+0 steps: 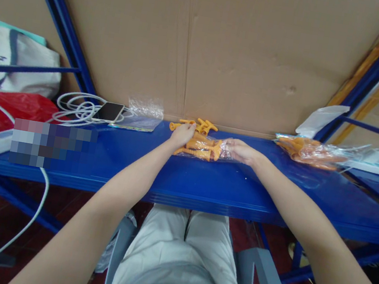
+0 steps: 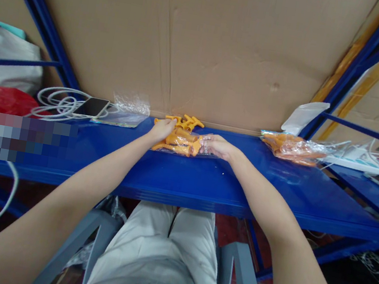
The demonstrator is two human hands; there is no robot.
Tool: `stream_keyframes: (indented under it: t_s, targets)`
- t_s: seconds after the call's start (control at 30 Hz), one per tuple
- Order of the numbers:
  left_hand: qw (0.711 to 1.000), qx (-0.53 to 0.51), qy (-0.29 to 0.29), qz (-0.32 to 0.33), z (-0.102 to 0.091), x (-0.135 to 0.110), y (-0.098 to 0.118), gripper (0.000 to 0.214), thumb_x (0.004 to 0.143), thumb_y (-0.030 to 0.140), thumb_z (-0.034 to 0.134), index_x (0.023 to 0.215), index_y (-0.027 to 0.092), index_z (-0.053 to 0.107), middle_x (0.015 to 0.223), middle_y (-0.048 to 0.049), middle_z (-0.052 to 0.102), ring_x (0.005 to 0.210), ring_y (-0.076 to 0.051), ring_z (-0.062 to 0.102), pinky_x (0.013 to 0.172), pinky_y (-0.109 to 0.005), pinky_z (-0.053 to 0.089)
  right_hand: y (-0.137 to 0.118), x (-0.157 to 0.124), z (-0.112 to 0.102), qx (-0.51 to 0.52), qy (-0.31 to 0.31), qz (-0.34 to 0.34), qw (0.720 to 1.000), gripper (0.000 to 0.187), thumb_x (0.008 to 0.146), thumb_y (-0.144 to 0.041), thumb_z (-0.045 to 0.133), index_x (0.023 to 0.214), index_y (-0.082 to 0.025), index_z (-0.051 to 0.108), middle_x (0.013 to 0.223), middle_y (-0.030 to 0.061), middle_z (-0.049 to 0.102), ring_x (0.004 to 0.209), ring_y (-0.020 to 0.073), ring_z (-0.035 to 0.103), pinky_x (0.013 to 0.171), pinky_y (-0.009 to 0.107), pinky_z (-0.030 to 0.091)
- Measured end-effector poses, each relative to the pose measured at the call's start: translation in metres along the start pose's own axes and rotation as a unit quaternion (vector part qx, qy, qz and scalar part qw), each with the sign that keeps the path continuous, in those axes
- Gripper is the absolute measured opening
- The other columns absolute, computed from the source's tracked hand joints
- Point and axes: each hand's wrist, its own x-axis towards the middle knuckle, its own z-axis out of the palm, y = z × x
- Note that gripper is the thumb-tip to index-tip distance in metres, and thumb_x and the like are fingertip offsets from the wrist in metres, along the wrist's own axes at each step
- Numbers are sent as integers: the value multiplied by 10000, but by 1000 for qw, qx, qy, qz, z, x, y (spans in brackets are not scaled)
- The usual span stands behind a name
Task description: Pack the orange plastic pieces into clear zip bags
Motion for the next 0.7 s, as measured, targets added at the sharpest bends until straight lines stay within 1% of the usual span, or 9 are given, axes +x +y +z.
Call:
stream_keyframes:
  t_s: [0.13,0.2,0.3,0.37,0.5,0.63,0.7]
  targets:
    - [1000,8,3,2,-1,-1,1,520,1020,345,261,1096,89,707,1215,-163,694,1192,-273,616,1007,-328,434,0,2,4,20,37,0,999,165,769,8,633,811,-134,706,750,57,727,601,106,634,606,201,538]
    - [1000,10,2,5,-1,0,1,513,1017,340,264,1110,98,706,1233,-155,688,1214,-270,603,1018,-333,429,1,3,5,6,47,-9,999,158,770,2,646,815,-136,708,729,48,722,589,102,631,582,195,529]
    - [999,31,-7,8,0,-1,2,497,1011,339,275,1117,110,704,1220,-151,696,1195,-274,615,1003,-351,447,4,4,4,-36,58,-16,998,75,777,-58,695,782,-132,705,671,44,707,576,106,631,559,194,518]
    - [998,51,-14,13,0,-3,3,472,1008,341,295,1121,119,695,1206,-151,702,1170,-276,631,983,-352,461,6,5,2,-69,57,-17,996,47,781,-105,720,747,-130,699,615,39,689,550,109,623,540,197,509]
    - [996,85,-16,30,1,-8,6,440,1008,335,318,1113,110,681,1190,-166,703,1141,-274,647,957,-337,477,9,5,-1,-108,39,-29,993,101,772,-190,760,723,-128,697,573,35,676,529,107,612,524,195,503]
    - [992,115,-16,51,1,-9,6,362,977,301,410,1134,117,680,1204,-158,697,1128,-267,651,951,-326,485,7,4,0,-104,32,-24,994,57,792,-146,712,746,-119,693,613,53,697,546,115,629,555,207,516]
    - [989,128,-25,75,2,-9,5,340,959,275,444,1130,113,688,1218,-157,689,1128,-265,648,958,-324,485,4,4,-2,-96,43,-7,994,93,821,-120,651,732,-121,678,601,58,692,541,118,629,569,210,515]
